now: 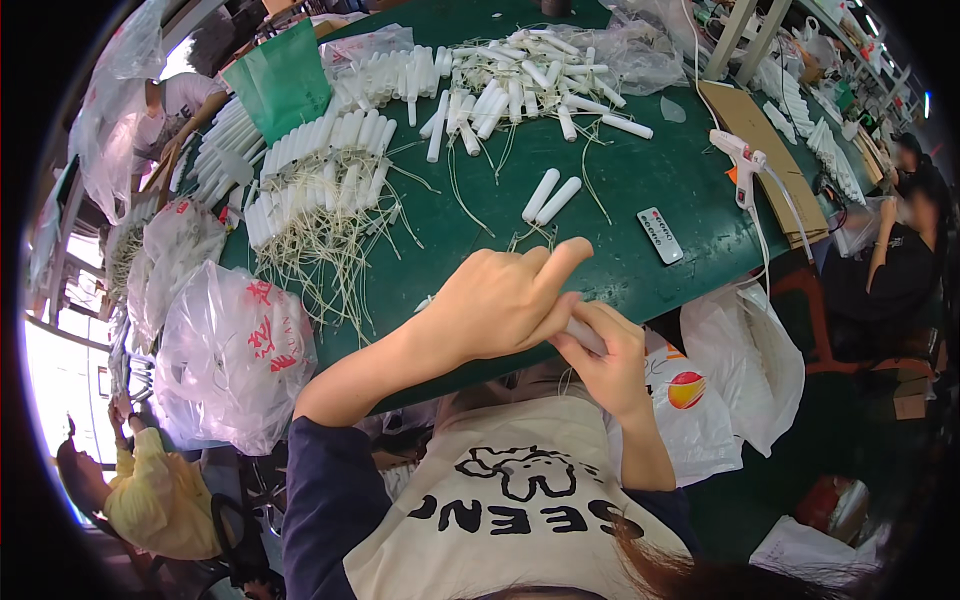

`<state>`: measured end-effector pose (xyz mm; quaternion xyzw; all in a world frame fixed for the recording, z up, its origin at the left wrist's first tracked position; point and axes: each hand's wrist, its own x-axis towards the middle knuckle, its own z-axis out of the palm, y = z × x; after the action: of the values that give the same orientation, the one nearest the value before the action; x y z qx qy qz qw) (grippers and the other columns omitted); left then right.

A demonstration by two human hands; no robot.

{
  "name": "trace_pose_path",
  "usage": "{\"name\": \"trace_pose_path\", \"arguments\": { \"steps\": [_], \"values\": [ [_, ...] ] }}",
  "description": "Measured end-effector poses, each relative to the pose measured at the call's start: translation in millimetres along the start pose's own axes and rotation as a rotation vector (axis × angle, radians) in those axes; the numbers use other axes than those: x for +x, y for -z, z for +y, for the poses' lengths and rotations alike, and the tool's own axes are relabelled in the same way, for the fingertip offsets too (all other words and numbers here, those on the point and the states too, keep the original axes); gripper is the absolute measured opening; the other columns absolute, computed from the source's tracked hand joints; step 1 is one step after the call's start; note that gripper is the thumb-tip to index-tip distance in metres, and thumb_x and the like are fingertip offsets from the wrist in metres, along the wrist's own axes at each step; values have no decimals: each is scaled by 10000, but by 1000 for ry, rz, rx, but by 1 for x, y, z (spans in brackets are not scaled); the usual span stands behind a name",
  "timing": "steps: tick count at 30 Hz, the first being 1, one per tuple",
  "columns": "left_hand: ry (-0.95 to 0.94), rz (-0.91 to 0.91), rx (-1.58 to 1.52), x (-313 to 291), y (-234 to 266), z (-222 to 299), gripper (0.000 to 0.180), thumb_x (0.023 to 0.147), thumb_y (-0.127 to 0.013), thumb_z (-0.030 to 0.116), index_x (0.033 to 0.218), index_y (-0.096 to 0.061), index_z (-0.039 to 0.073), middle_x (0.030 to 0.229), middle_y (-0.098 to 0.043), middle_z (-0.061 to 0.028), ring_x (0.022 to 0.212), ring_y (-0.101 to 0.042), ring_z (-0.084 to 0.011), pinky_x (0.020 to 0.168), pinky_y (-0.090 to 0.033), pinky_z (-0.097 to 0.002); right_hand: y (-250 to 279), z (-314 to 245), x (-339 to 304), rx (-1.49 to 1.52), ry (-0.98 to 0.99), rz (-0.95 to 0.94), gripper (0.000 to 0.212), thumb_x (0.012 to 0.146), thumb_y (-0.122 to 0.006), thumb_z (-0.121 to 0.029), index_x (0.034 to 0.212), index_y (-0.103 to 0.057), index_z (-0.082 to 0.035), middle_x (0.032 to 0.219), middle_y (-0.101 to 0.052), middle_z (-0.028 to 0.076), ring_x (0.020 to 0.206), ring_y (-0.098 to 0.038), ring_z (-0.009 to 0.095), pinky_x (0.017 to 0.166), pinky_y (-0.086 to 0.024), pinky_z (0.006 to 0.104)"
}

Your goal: Assembling small white cylindrical products with strings at a factory workstation.

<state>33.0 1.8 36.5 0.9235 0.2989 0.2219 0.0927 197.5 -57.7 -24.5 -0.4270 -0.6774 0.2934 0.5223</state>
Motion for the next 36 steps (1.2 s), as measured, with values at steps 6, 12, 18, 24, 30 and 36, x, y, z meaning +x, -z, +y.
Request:
{"name": "trace_pose_path", "arguments": {
  "steps": [6,12,18,24,30,36],
  "values": [
    [-56,85,-102,0,-3,0,389,872,-539,220,1185,-418,23,713,-588,-108,565,-593,-272,481,-432,-351,0,-1,-1,-36,-10,-18,286,752,-709,-36,1024,-630,3,782,-615,93,634,-579,184,553,-443,272],
    [207,24,-252,-1,16,-6,296,922,-468,138,1180,-397,12,593,-548,-107,522,-579,-292,478,-424,-349,4,-5,-1,3,-107,42,268,737,-702,-21,992,-635,26,841,-649,96,714,-603,145,633,-462,240],
    [118,-58,-282,-3,8,-7,316,878,-490,43,1185,-416,48,646,-597,-121,563,-603,-317,484,-442,-367,0,-5,1,-12,-46,20,276,731,-707,-18,993,-633,27,828,-644,98,685,-594,146,621,-456,236],
    [39,-164,55,-5,5,-2,412,809,-538,32,1206,-438,78,783,-638,-121,610,-618,-322,521,-473,-394,-6,-2,-3,-169,-40,-39,292,737,-725,-55,1012,-636,-14,768,-608,84,613,-571,175,537,-444,279],
    [278,110,-482,-7,-5,-28,294,881,-553,177,1141,-477,61,817,-642,-123,623,-612,-279,584,-473,-387,-11,9,-4,-70,52,14,300,758,-717,-77,1036,-631,-5,783,-618,79,635,-575,160,561,-447,262],
    [603,-51,191,-39,-24,-91,299,790,-679,279,930,-592,30,780,-652,-107,612,-603,-271,594,-475,-379,-8,18,-8,150,-147,171,292,843,-655,-109,1093,-605,33,740,-591,8,546,-453,26,478,-352,170]
  ]
}}
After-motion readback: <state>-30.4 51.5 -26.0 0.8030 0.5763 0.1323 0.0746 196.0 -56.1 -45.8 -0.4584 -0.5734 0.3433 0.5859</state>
